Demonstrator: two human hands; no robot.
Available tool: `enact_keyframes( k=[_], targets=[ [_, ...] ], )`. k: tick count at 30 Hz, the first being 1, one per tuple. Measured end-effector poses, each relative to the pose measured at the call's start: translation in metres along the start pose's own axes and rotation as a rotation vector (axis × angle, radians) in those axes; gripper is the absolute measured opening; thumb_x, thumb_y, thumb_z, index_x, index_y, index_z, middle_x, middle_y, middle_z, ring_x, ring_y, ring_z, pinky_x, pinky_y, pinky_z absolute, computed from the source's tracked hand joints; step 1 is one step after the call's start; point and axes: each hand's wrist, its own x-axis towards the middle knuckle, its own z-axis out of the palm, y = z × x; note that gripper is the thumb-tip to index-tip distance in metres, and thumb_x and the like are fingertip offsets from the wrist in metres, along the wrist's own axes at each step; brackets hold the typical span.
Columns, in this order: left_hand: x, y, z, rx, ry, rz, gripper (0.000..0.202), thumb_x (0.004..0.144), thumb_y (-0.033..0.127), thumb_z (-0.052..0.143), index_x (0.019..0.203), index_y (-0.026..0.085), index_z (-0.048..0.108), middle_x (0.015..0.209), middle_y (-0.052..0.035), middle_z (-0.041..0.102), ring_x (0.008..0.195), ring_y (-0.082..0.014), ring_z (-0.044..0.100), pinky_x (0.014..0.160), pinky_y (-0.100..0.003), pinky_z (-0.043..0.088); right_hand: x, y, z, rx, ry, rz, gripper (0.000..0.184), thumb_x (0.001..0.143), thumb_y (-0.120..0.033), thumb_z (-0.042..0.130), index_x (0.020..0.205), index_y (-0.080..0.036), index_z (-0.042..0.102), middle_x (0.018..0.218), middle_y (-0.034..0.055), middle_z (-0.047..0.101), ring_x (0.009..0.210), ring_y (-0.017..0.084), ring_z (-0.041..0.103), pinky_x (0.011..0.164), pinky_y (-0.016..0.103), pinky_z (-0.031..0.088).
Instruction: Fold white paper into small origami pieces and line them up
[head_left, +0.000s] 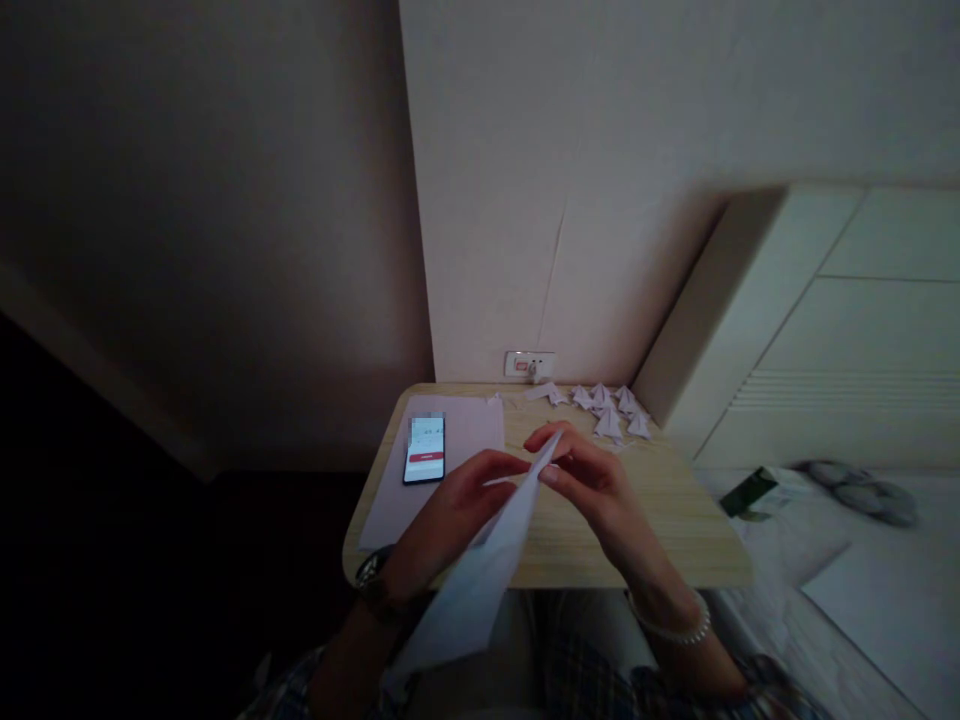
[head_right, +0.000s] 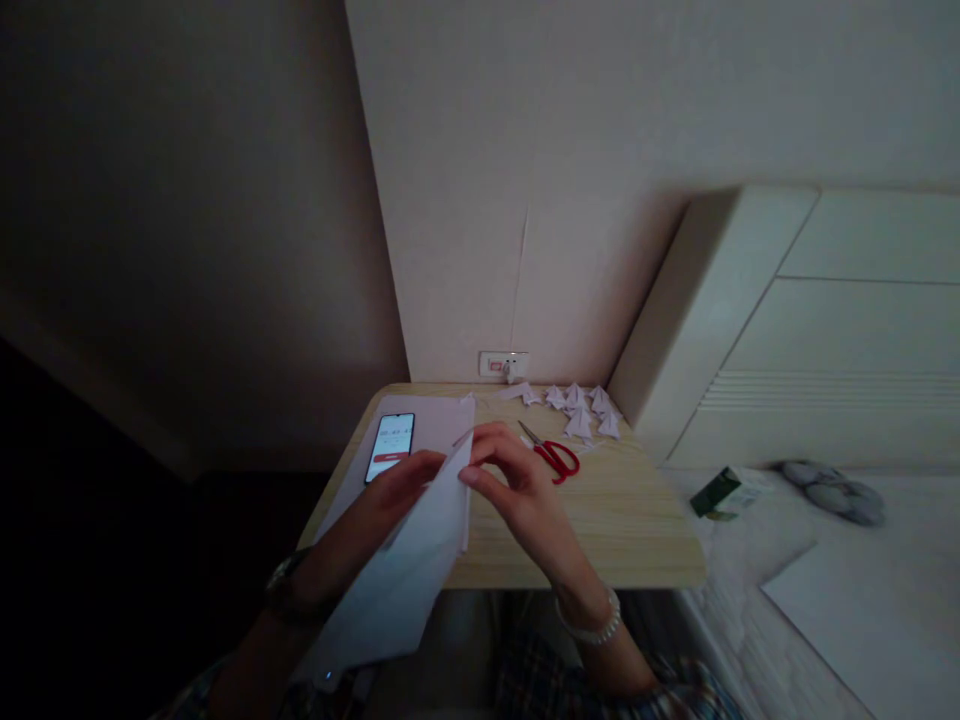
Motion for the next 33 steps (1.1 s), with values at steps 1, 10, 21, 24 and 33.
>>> enact_keyframes(
  k=[1,10,21,24,33],
  targets=[
    [0.000,0.001,0.000,0.025,0.025,0.005,0.021,0.083,0.033,0.059,0.097,0.021,0.066,0.105,-0.0042,0.068,0.100,-0.0201,0.060,0.085,-0.029,0.044,0.000,0.003,-0.003,0.008,0.024,0.028,0.010,0.079,-0.027,0.066,0.071,-0.022,0.064,0.084,0.0008,0.060,0.084,0.016,0.057,0.078,0.028,0.045],
    [-0.002,0.001,0.000,0.218,0.087,-0.026,0.023,0.083,0.037,0.055,0.085,0.017,0.068,0.078,-0.0020,0.067,0.076,-0.0177,0.060,0.065,-0.024,0.045,0.000,0.012,-0.013,-0.024,0.180,0.132,0.013,0.073,-0.030,0.070,0.069,-0.020,0.063,0.069,-0.0010,0.061,0.067,0.014,0.055,0.063,0.026,0.044],
    [-0.002,0.003,-0.002,0.304,0.220,-0.042,0.030,0.081,0.039,0.052,0.059,0.019,0.049,0.059,0.0033,0.043,0.057,-0.0130,0.041,0.050,-0.022,0.033,-0.004,0.005,-0.010,-0.123,0.073,0.153,0.016,0.078,-0.035,0.065,0.076,-0.020,0.063,0.070,-0.0001,0.063,0.064,0.013,0.056,0.057,0.024,0.044],
    [-0.001,0.005,-0.004,0.250,0.266,-0.043,0.030,0.081,0.041,0.052,0.061,0.019,0.050,0.058,0.0039,0.045,0.054,-0.0119,0.040,0.049,-0.022,0.033,-0.007,0.008,-0.009,-0.191,0.014,0.169,0.019,0.079,-0.035,0.065,0.069,-0.019,0.062,0.063,-0.0011,0.060,0.059,0.012,0.053,0.054,0.023,0.041],
    [0.003,0.001,-0.005,0.188,0.344,-0.016,0.023,0.075,0.038,0.060,0.065,0.018,0.057,0.061,0.0025,0.056,0.059,-0.0142,0.052,0.053,-0.023,0.038,-0.011,0.012,-0.011,-0.247,0.089,0.154,0.022,0.079,-0.036,0.064,0.065,-0.019,0.062,0.060,-0.0012,0.058,0.057,0.012,0.050,0.051,0.023,0.038]
  ],
)
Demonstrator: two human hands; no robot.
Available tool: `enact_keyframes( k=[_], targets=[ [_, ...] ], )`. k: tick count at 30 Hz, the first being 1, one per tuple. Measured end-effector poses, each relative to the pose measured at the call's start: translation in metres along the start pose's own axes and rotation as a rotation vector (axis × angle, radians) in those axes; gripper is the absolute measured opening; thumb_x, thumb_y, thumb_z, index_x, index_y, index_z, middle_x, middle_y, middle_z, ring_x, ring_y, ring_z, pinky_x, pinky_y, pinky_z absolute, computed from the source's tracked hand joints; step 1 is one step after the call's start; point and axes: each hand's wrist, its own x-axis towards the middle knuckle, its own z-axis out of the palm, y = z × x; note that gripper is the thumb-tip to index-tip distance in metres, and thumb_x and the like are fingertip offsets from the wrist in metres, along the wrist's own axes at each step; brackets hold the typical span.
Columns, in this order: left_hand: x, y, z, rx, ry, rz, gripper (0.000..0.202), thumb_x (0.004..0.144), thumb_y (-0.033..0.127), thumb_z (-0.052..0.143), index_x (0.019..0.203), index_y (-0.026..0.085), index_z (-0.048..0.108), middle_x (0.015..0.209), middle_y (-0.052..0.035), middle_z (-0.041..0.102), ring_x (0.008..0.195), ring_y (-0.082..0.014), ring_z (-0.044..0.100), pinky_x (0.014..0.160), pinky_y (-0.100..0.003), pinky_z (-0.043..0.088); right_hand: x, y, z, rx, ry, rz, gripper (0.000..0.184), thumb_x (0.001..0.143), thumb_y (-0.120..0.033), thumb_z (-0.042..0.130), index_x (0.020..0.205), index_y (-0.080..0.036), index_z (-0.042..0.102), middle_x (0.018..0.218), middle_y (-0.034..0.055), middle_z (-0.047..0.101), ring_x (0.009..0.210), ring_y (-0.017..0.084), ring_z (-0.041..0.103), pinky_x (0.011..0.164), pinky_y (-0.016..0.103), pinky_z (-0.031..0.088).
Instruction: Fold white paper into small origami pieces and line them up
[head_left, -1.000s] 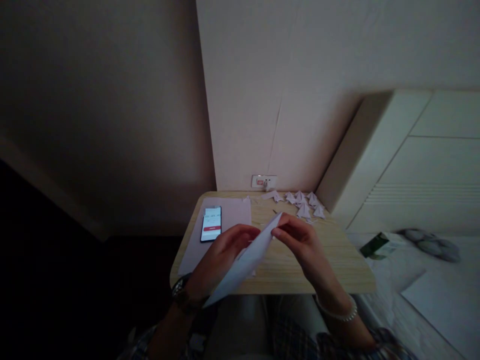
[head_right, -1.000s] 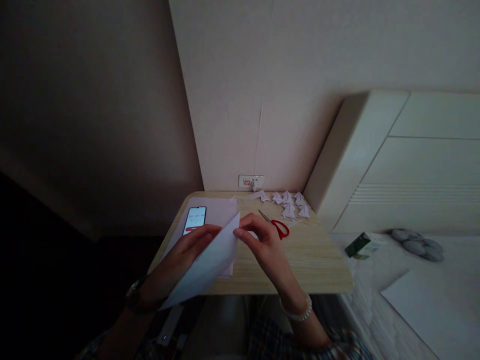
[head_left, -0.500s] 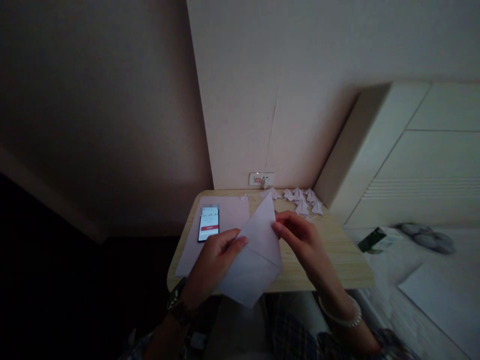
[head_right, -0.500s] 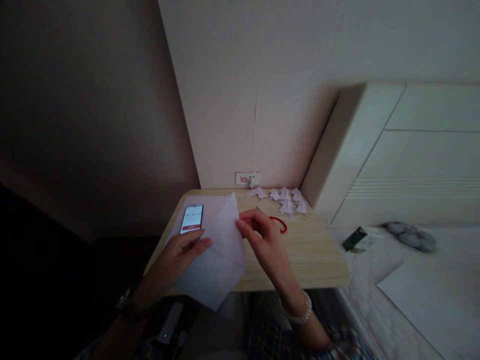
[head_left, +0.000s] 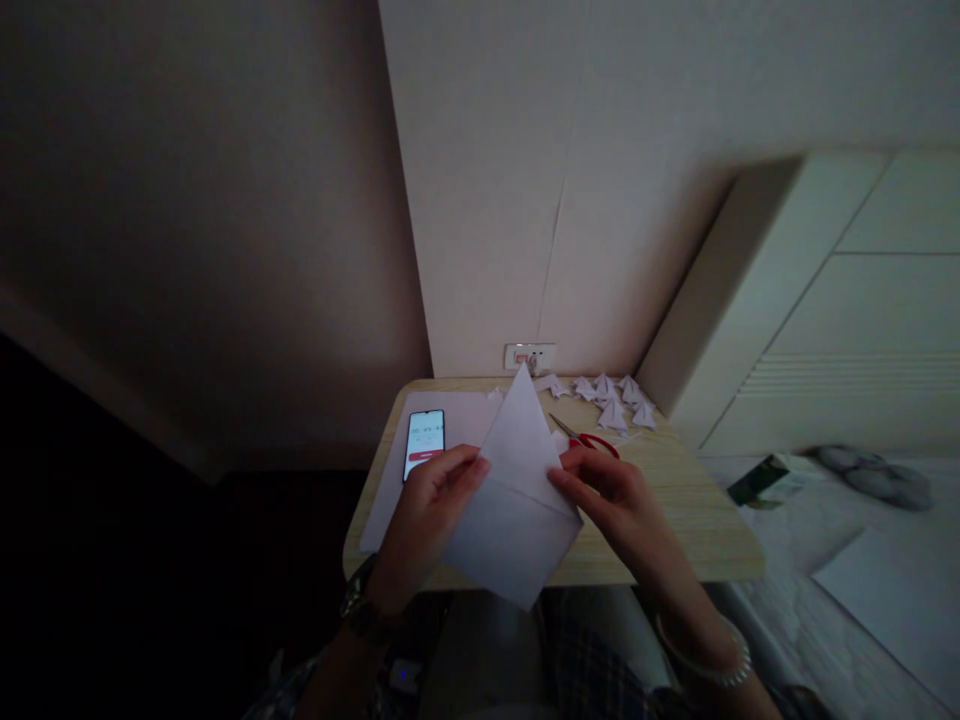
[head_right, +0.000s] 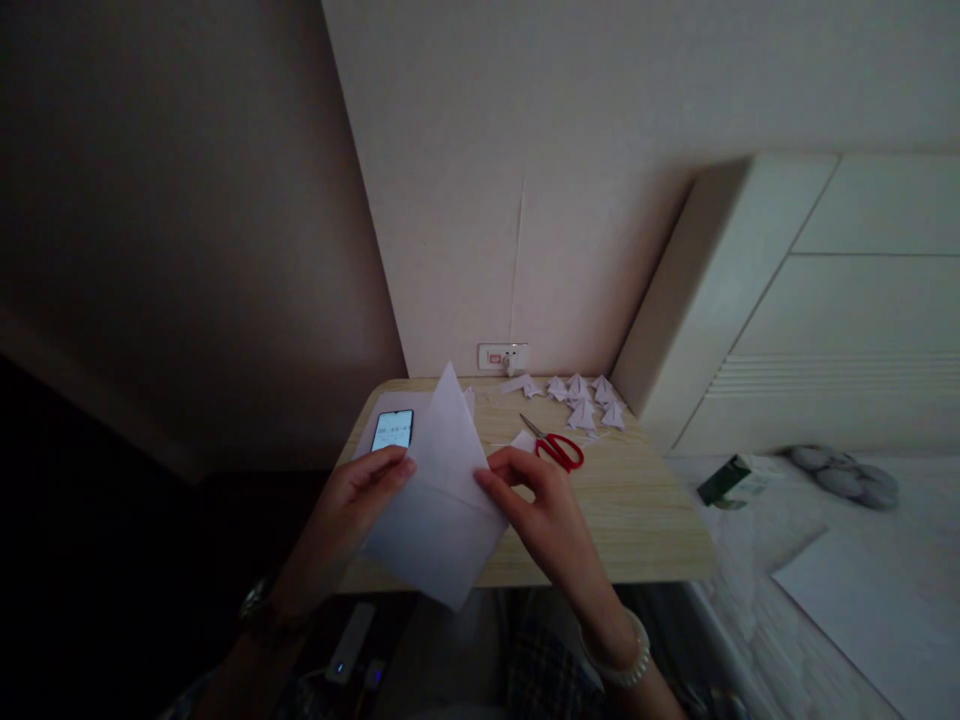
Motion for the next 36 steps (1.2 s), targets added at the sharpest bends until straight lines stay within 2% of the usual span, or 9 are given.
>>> enact_keyframes(
  k=[4,11,17,22,28,32,34,36],
  targets=[
    [0.000,-0.001,-0.001,0.005,0.022,0.024,0.021,0.075,0.037,0.060,0.065,0.018,0.058,0.066,0.0009,0.061,0.063,-0.0148,0.054,0.054,-0.023,0.039,0.000,0.001,-0.001,0.028,-0.038,0.000,0.024,0.082,-0.037,0.060,0.067,-0.018,0.063,0.063,-0.0006,0.059,0.060,0.013,0.052,0.054,0.023,0.039],
    [0.002,-0.006,-0.006,0.002,0.132,0.000,0.023,0.076,0.039,0.059,0.067,0.017,0.061,0.062,0.0024,0.055,0.058,-0.0129,0.048,0.050,-0.022,0.035,-0.003,0.008,-0.001,-0.009,-0.151,0.000,0.028,0.084,-0.040,0.058,0.067,-0.019,0.062,0.063,-0.0006,0.058,0.060,0.013,0.053,0.056,0.023,0.041],
    [0.002,-0.010,-0.004,-0.062,0.151,-0.026,0.022,0.075,0.038,0.061,0.072,0.017,0.063,0.066,0.0023,0.057,0.057,-0.0121,0.048,0.051,-0.022,0.037,-0.003,0.012,-0.002,-0.003,-0.089,-0.001,0.029,0.083,-0.037,0.060,0.061,-0.019,0.060,0.059,-0.0008,0.058,0.056,0.012,0.054,0.053,0.023,0.042],
    [0.002,-0.011,-0.005,-0.058,0.140,-0.037,0.022,0.078,0.038,0.061,0.071,0.017,0.061,0.064,0.0035,0.054,0.056,-0.0105,0.046,0.050,-0.020,0.036,-0.003,0.013,-0.004,0.050,-0.110,0.016,0.024,0.083,-0.036,0.060,0.068,-0.018,0.063,0.062,-0.0009,0.058,0.058,0.012,0.054,0.054,0.023,0.042],
    [0.006,-0.020,-0.006,-0.128,0.247,-0.029,0.026,0.079,0.043,0.062,0.077,0.017,0.063,0.067,0.0034,0.059,0.059,-0.0113,0.051,0.051,-0.020,0.037,-0.006,0.013,-0.003,0.093,-0.138,0.057,0.023,0.081,-0.041,0.062,0.078,-0.018,0.062,0.064,-0.0005,0.059,0.060,0.013,0.057,0.057,0.024,0.046],
    [0.007,-0.022,-0.004,-0.163,0.256,-0.026,0.026,0.079,0.042,0.062,0.084,0.017,0.064,0.069,0.0029,0.062,0.060,-0.0112,0.054,0.052,-0.020,0.040,-0.006,0.016,-0.001,0.016,-0.129,0.053,0.022,0.078,-0.036,0.064,0.067,-0.019,0.057,0.062,-0.0007,0.059,0.059,0.013,0.056,0.056,0.024,0.046],
    [0.009,-0.022,-0.003,-0.178,0.238,-0.025,0.027,0.077,0.041,0.064,0.089,0.016,0.063,0.075,0.0002,0.066,0.067,-0.0133,0.059,0.056,-0.021,0.043,-0.004,0.016,-0.004,-0.010,-0.085,0.039,0.021,0.079,-0.034,0.062,0.066,-0.019,0.056,0.062,-0.0010,0.058,0.058,0.013,0.055,0.055,0.024,0.045],
    [0.011,-0.022,-0.003,-0.221,0.241,0.000,0.032,0.074,0.038,0.067,0.098,0.017,0.061,0.092,-0.0045,0.069,0.080,-0.0168,0.064,0.064,-0.023,0.048,-0.002,0.015,-0.008,-0.032,-0.043,0.034,0.018,0.079,-0.033,0.061,0.069,-0.019,0.056,0.064,-0.0007,0.059,0.059,0.013,0.057,0.055,0.023,0.045]
  ],
)
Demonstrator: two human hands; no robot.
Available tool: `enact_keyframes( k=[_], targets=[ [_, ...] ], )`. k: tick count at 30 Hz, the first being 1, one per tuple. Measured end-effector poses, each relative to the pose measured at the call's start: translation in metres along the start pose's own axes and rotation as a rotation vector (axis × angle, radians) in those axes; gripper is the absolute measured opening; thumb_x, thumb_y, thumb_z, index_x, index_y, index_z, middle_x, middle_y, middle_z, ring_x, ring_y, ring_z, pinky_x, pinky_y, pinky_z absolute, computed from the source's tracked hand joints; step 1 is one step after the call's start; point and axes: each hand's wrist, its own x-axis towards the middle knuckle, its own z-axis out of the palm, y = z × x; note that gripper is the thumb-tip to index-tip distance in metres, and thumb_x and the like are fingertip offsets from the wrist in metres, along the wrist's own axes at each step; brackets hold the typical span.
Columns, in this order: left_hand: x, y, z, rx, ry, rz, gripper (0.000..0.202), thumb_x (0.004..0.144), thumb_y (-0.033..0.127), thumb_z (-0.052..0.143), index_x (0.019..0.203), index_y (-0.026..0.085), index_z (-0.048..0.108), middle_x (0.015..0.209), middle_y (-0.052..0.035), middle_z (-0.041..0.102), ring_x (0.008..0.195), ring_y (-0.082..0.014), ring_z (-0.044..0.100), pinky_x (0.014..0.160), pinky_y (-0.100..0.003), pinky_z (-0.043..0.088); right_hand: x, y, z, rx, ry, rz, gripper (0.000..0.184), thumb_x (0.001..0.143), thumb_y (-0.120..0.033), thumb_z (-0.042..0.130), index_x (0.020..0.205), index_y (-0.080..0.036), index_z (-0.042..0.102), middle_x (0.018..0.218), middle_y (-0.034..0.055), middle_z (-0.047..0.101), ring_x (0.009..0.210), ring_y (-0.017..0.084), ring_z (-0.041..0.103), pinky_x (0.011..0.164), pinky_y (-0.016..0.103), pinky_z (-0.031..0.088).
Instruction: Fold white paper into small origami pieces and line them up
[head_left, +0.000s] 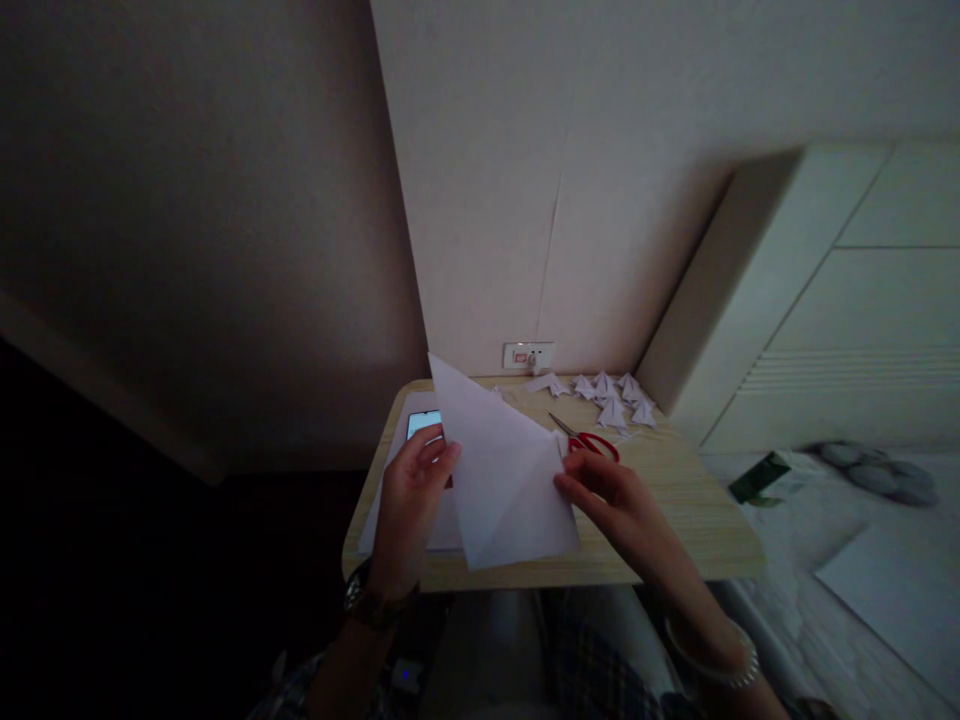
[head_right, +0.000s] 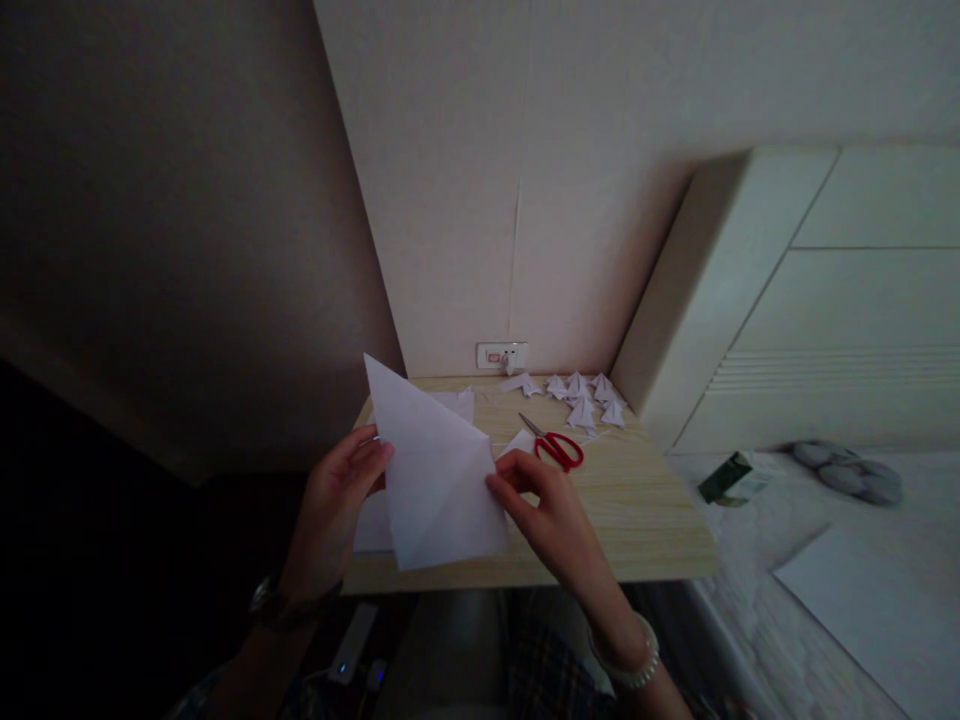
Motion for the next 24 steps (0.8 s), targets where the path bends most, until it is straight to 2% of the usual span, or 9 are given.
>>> enact_keyframes(
  k=[3,6,10,13,15,17,19,21,24],
  targets=[
    [0.005,-0.002,0.000,-0.009,0.091,0.125,0.050,0.070,0.032,0.072,0.114,0.019,0.052,0.124,-0.0108,0.060,0.105,-0.0222,0.061,0.083,-0.032,0.050,0.004,-0.005,-0.008,-0.079,0.002,-0.029,0.017,0.083,-0.031,0.056,0.071,-0.019,0.056,0.068,0.0004,0.061,0.062,0.014,0.059,0.055,0.023,0.045],
    [0.008,-0.002,-0.002,0.142,0.161,0.307,0.065,0.069,0.024,0.072,0.127,0.023,0.043,0.142,-0.0121,0.042,0.125,-0.0255,0.048,0.099,-0.040,0.044,0.007,-0.011,-0.013,-0.202,-0.057,-0.107,0.016,0.087,-0.026,0.052,0.074,-0.020,0.058,0.068,0.0002,0.062,0.063,0.014,0.059,0.056,0.023,0.045],
    [0.009,-0.001,-0.008,0.376,0.210,0.489,0.079,0.071,0.020,0.072,0.138,0.027,0.032,0.150,-0.0107,0.030,0.138,-0.0265,0.029,0.111,-0.046,0.029,0.009,-0.012,-0.018,-0.326,-0.075,-0.206,0.015,0.089,-0.023,0.051,0.078,-0.021,0.061,0.071,0.0004,0.066,0.066,0.015,0.061,0.060,0.024,0.047],
    [0.010,0.001,-0.013,0.443,0.260,0.526,0.089,0.070,0.019,0.073,0.143,0.030,0.023,0.153,-0.0112,0.024,0.140,-0.0265,0.026,0.112,-0.049,0.028,0.010,-0.010,-0.022,-0.376,-0.066,-0.266,0.015,0.090,-0.023,0.050,0.083,-0.022,0.063,0.081,0.0022,0.070,0.075,0.017,0.064,0.067,0.026,0.049],
    [0.010,0.004,-0.015,0.516,0.263,0.544,0.081,0.072,0.019,0.071,0.141,0.027,0.028,0.150,-0.0120,0.030,0.138,-0.0260,0.029,0.112,-0.049,0.027,0.012,-0.011,-0.024,-0.411,-0.072,-0.282,0.015,0.090,-0.022,0.050,0.084,-0.021,0.064,0.083,0.0028,0.071,0.078,0.018,0.065,0.069,0.028,0.049],
    [0.009,0.008,-0.014,0.615,0.152,0.561,0.060,0.076,0.021,0.067,0.132,0.021,0.044,0.141,-0.0120,0.046,0.132,-0.0251,0.040,0.111,-0.046,0.030,0.014,-0.013,-0.024,-0.453,-0.090,-0.286,0.015,0.090,-0.021,0.050,0.084,-0.021,0.064,0.082,0.0028,0.071,0.078,0.019,0.065,0.070,0.029,0.049],
    [0.006,0.012,-0.010,0.672,-0.070,0.542,0.038,0.081,0.023,0.063,0.118,0.019,0.057,0.126,-0.0096,0.061,0.119,-0.0231,0.053,0.105,-0.041,0.038,0.017,-0.016,-0.022,-0.490,-0.115,-0.292,0.015,0.090,-0.020,0.051,0.085,-0.021,0.064,0.081,0.0026,0.070,0.077,0.018,0.064,0.069,0.029,0.048],
    [0.003,0.016,-0.004,0.664,-0.273,0.468,0.022,0.083,0.024,0.060,0.104,0.019,0.065,0.111,-0.0056,0.069,0.104,-0.0204,0.063,0.095,-0.034,0.046,0.018,-0.020,-0.019,-0.510,-0.148,-0.300,0.016,0.090,-0.018,0.050,0.084,-0.021,0.064,0.081,0.0025,0.070,0.077,0.018,0.064,0.067,0.028,0.048],
    [-0.002,0.018,0.005,0.610,-0.404,0.357,0.011,0.085,0.022,0.058,0.088,0.019,0.068,0.090,-0.0011,0.074,0.085,-0.0161,0.067,0.081,-0.025,0.051,0.017,-0.025,-0.015,-0.531,-0.184,-0.311,0.017,0.090,-0.018,0.049,0.083,-0.020,0.064,0.079,0.0027,0.068,0.075,0.017,0.063,0.065,0.027,0.047]
  ],
)
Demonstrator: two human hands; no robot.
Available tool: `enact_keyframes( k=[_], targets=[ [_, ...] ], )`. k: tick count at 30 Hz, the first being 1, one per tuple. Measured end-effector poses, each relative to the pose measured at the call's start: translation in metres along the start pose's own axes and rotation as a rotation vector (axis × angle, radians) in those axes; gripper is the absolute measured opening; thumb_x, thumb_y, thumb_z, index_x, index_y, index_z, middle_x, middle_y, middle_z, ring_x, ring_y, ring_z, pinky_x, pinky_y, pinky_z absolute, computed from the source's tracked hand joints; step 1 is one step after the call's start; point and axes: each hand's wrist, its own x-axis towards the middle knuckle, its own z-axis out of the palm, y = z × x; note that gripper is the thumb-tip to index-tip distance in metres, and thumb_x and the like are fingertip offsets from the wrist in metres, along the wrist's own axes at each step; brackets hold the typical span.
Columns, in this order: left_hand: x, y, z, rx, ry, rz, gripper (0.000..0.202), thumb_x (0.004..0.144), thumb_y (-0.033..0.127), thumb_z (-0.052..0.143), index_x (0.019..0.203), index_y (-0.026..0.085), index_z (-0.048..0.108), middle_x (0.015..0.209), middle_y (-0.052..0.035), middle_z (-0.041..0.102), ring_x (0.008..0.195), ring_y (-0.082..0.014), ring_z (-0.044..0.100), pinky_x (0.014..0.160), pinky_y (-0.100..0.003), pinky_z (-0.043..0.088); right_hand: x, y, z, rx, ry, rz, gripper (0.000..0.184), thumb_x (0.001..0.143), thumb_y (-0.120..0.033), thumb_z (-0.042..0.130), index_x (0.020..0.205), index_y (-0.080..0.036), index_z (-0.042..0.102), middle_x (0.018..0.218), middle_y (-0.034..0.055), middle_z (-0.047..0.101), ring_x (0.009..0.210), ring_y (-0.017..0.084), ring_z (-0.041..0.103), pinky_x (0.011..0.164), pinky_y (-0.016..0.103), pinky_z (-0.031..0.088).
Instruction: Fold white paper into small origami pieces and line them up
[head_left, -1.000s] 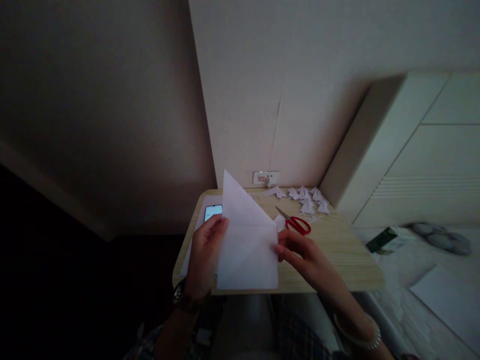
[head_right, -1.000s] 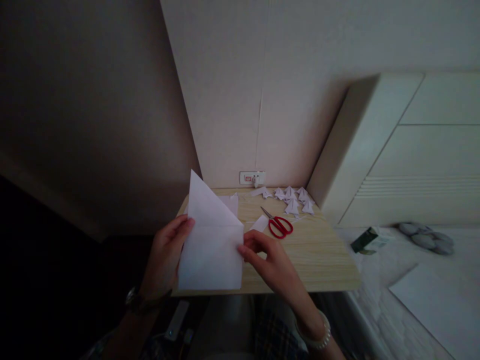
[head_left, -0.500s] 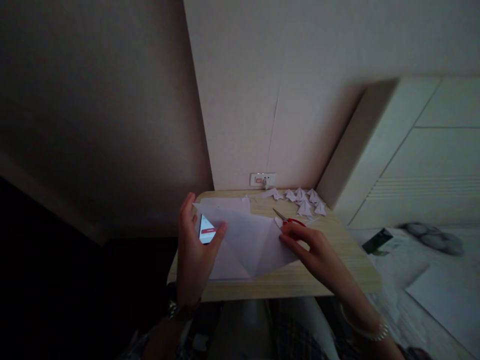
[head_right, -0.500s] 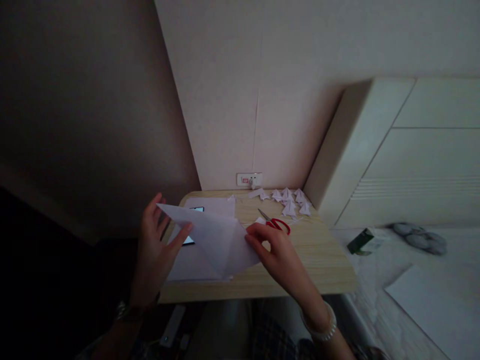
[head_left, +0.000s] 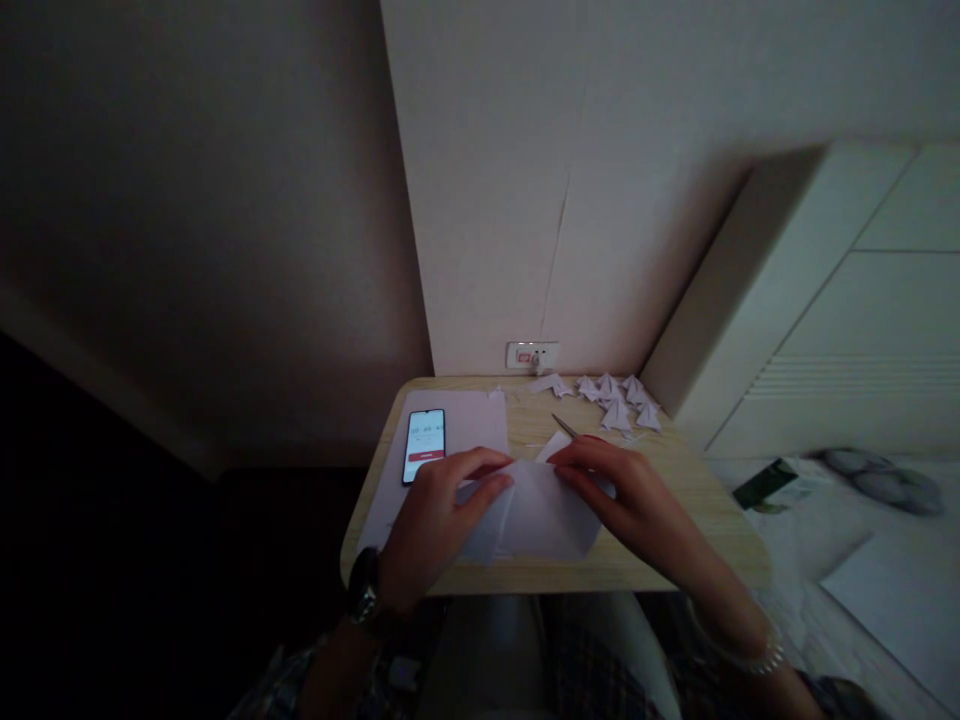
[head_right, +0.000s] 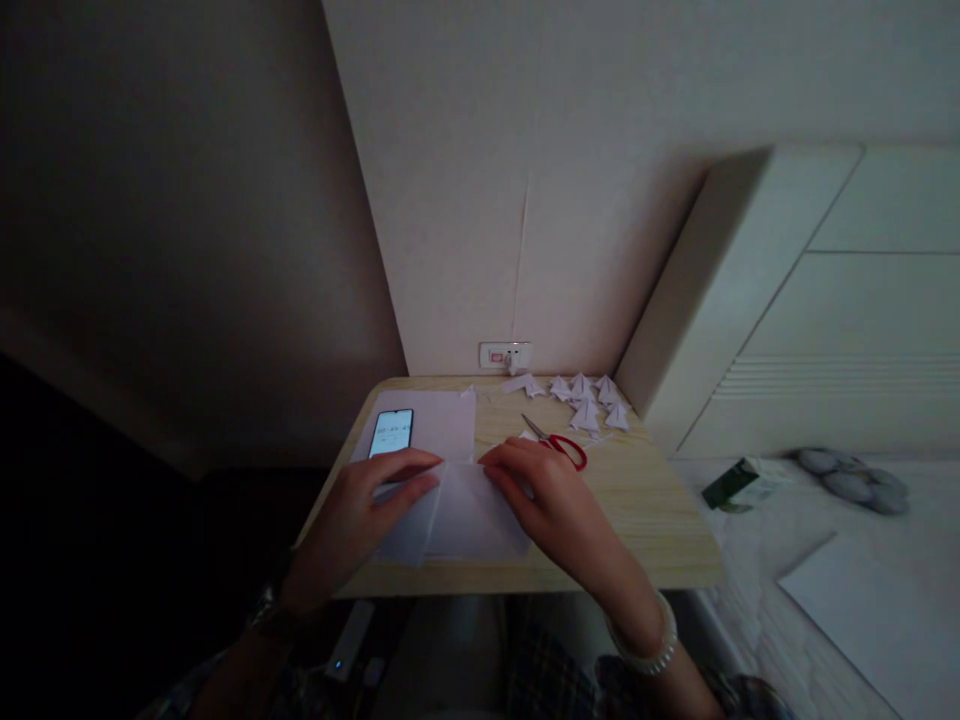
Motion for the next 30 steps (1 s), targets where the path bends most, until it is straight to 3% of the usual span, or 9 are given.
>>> enact_keyframes(
  k=[8,14,30],
  targets=[
    [0.001,0.000,0.010,-0.015,-0.036,-0.035,0.012,0.083,0.016,0.060,0.076,0.017,0.069,0.074,0.0015,0.073,0.071,-0.0135,0.067,0.067,-0.020,0.047,0.001,-0.011,0.011,-0.026,-0.007,0.022,0.009,0.090,-0.021,0.054,0.086,-0.020,0.062,0.085,0.0037,0.065,0.082,0.018,0.060,0.075,0.031,0.044],
    [-0.001,0.002,0.014,-0.005,-0.046,-0.005,0.012,0.083,0.015,0.059,0.076,0.018,0.069,0.073,0.0029,0.072,0.069,-0.0126,0.066,0.065,-0.019,0.046,0.006,-0.018,0.018,0.022,0.059,0.004,0.011,0.087,-0.012,0.056,0.078,-0.017,0.059,0.080,0.0034,0.063,0.078,0.017,0.058,0.071,0.029,0.042],
    [-0.003,0.004,0.009,-0.022,-0.060,-0.014,0.014,0.082,0.018,0.059,0.074,0.021,0.069,0.073,0.0029,0.074,0.069,-0.0151,0.066,0.067,-0.022,0.048,0.000,-0.012,0.019,0.095,0.056,0.045,0.012,0.087,-0.014,0.055,0.077,-0.018,0.059,0.076,0.0025,0.063,0.074,0.016,0.057,0.068,0.028,0.043]
  ],
)
